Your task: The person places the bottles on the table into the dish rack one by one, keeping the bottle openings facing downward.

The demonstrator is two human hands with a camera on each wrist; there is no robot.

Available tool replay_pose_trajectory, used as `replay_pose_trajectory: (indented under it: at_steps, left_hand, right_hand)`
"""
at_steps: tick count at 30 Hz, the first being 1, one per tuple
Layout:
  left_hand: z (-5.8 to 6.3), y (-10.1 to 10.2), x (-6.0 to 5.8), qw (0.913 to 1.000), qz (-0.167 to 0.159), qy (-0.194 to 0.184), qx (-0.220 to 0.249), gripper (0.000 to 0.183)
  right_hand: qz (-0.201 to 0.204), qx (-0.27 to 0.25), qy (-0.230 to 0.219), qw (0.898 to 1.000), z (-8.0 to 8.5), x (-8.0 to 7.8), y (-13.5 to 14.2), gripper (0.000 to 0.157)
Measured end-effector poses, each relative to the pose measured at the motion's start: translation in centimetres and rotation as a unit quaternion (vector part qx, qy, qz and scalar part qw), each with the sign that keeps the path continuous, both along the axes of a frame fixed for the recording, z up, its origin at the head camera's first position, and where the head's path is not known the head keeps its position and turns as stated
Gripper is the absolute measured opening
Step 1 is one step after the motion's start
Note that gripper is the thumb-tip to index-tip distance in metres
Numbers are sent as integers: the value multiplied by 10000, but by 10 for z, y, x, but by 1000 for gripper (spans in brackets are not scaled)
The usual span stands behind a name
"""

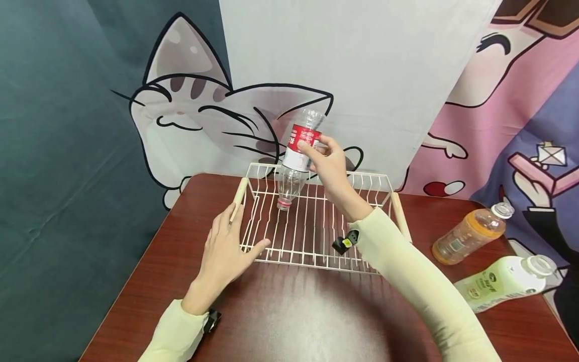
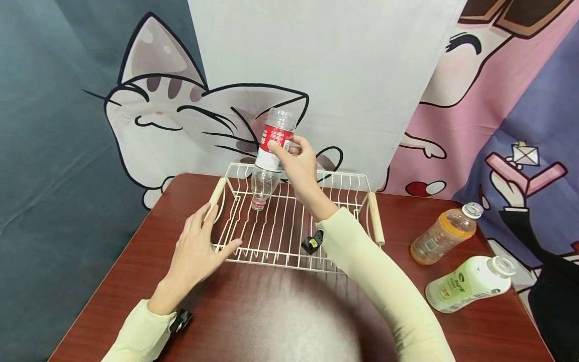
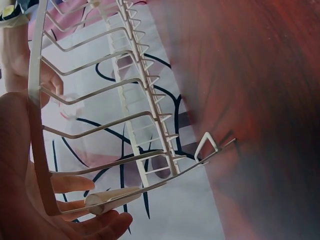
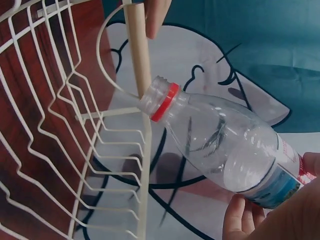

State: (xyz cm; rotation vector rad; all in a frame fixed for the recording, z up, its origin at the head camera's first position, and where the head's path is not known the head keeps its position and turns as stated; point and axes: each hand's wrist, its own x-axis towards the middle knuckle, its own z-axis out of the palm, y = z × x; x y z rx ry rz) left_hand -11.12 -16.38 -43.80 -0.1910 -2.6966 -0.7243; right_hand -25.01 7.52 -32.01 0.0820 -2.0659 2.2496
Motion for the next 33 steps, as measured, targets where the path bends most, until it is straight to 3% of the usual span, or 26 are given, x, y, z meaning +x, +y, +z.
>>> replay_pose_trajectory:
  at_steps: [10, 26, 33]
  left_hand:
    - [-3, 0, 0, 10000, 1, 7, -34, 112]
    - [-3, -1, 1, 10000, 17, -23, -68, 112]
    - [-4, -1, 1, 10000, 2, 81, -44, 112]
  right_hand:
    - [103, 196, -321, 9992, -15, -16, -15, 66]
    - [231, 624, -560, 9962, -42, -25, -41, 56]
    - [201, 1127, -600, 9916, -50, -26, -52, 60]
